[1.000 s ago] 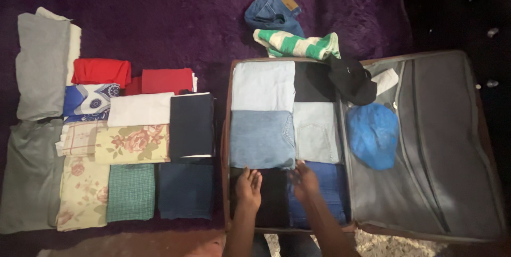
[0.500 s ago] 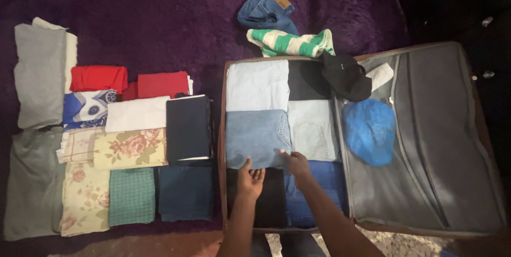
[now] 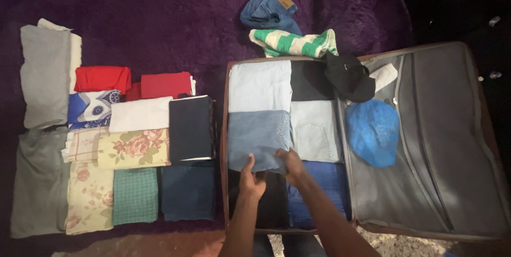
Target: The person packs a suitcase by taking folded garments from a pile on the bed and placing them into sections of the open suitcase.
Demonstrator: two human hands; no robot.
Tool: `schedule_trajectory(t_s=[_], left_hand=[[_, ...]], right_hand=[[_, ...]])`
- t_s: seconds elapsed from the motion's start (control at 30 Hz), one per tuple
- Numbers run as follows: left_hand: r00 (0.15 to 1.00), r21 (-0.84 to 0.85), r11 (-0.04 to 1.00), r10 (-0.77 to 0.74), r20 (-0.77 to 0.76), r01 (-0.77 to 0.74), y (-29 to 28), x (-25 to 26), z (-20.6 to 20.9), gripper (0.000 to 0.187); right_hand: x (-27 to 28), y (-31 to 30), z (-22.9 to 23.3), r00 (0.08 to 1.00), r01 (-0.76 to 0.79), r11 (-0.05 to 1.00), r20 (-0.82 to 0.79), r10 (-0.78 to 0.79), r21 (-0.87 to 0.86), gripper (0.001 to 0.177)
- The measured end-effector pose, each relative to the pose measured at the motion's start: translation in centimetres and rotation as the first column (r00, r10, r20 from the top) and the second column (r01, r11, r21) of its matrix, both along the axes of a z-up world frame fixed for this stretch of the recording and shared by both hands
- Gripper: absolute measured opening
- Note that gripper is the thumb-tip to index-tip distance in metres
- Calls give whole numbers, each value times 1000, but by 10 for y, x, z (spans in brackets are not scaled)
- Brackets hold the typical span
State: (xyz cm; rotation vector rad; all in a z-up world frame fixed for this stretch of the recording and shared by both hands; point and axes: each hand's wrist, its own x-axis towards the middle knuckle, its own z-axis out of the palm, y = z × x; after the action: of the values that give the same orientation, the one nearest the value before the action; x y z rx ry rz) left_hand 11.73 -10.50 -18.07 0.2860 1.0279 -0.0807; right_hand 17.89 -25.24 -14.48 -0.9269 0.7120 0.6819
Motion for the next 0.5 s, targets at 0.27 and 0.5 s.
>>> schedule_trajectory(t_s=[0.27, 0.5], left_hand=[[992, -30, 993, 120, 38, -119, 3, 16, 50, 68], [999, 39, 999, 37, 3, -37, -7, 7, 57, 61]], right_hand=[[4, 15, 41, 992, -11, 999, 124, 17, -50, 43], [-33, -19, 20, 992, 109, 986, -53, -117, -124, 58]])
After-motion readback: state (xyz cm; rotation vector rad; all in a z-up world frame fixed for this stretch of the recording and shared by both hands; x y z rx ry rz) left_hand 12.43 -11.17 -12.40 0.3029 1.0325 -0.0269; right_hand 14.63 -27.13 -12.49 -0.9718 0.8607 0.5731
